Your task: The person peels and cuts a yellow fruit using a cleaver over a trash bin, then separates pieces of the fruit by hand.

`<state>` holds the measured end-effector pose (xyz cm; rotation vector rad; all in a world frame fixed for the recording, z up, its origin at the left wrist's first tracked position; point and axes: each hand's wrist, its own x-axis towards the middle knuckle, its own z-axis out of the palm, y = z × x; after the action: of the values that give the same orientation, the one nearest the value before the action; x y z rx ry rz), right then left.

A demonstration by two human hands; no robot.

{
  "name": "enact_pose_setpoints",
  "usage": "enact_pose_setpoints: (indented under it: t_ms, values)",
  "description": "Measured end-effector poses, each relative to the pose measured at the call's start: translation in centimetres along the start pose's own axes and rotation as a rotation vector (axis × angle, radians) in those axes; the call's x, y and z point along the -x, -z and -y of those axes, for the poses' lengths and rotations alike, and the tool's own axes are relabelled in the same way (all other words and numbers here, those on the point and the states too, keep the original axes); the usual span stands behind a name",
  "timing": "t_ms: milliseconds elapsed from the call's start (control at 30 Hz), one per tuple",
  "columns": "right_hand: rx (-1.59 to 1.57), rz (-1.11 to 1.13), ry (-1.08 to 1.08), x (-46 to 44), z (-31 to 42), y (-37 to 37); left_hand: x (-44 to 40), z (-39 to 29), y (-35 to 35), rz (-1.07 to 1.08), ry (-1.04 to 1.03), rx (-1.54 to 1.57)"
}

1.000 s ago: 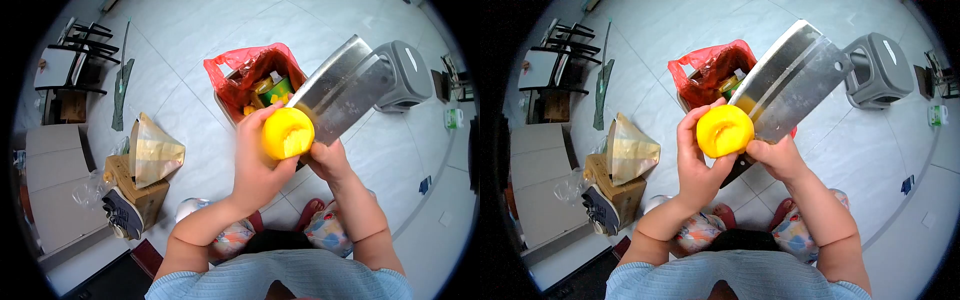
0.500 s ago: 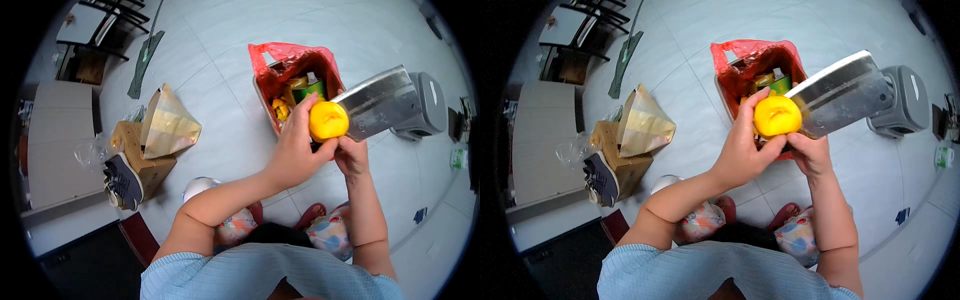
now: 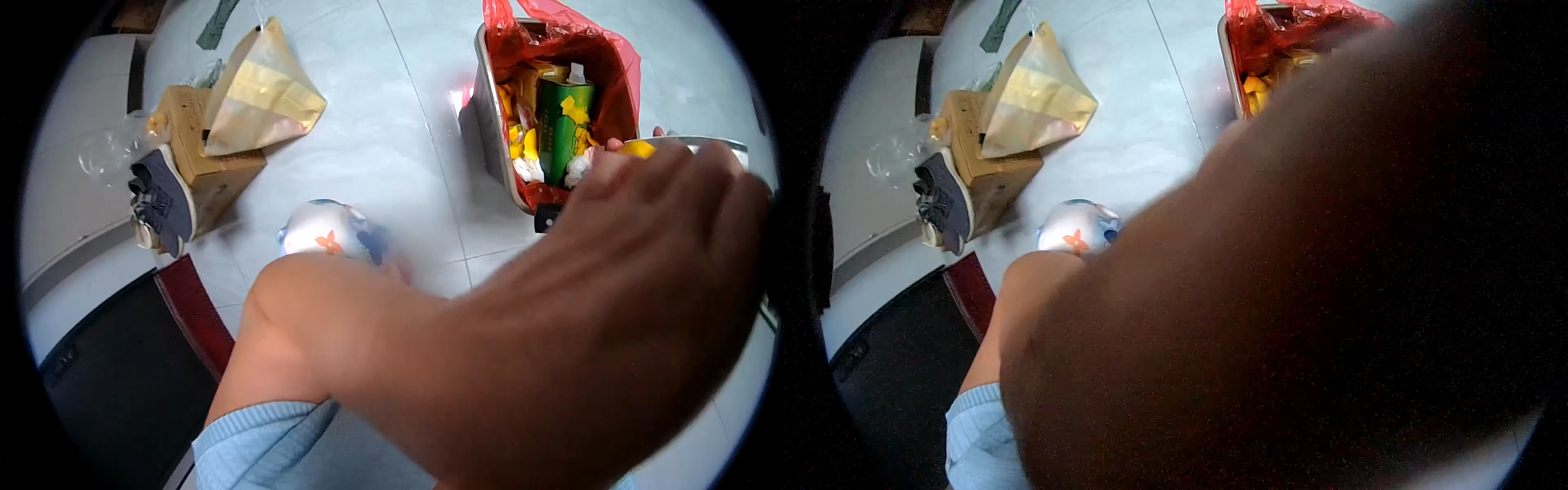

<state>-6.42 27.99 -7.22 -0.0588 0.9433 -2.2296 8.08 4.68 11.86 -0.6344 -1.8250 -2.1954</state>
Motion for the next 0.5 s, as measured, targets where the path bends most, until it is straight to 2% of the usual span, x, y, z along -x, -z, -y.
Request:
enact_pose_setpoints:
  t_ms: [67, 200, 500]
  values:
    - [0.029, 0.034, -0.004, 0.0, 0.4, -0.5, 0.6, -0.2, -0.2, 0.019, 0.018, 0.062]
    - [0.143, 0.098, 0.038, -0.8, 1.3, -6.4, 1.4, -0.4, -0.1, 0.052, 0.044, 0.116]
    - [0.236, 0.146, 0.049, -1.4, 1.7, -10.1, 2.2, -1.0, 0.0, 0.1, 0.116, 0.15]
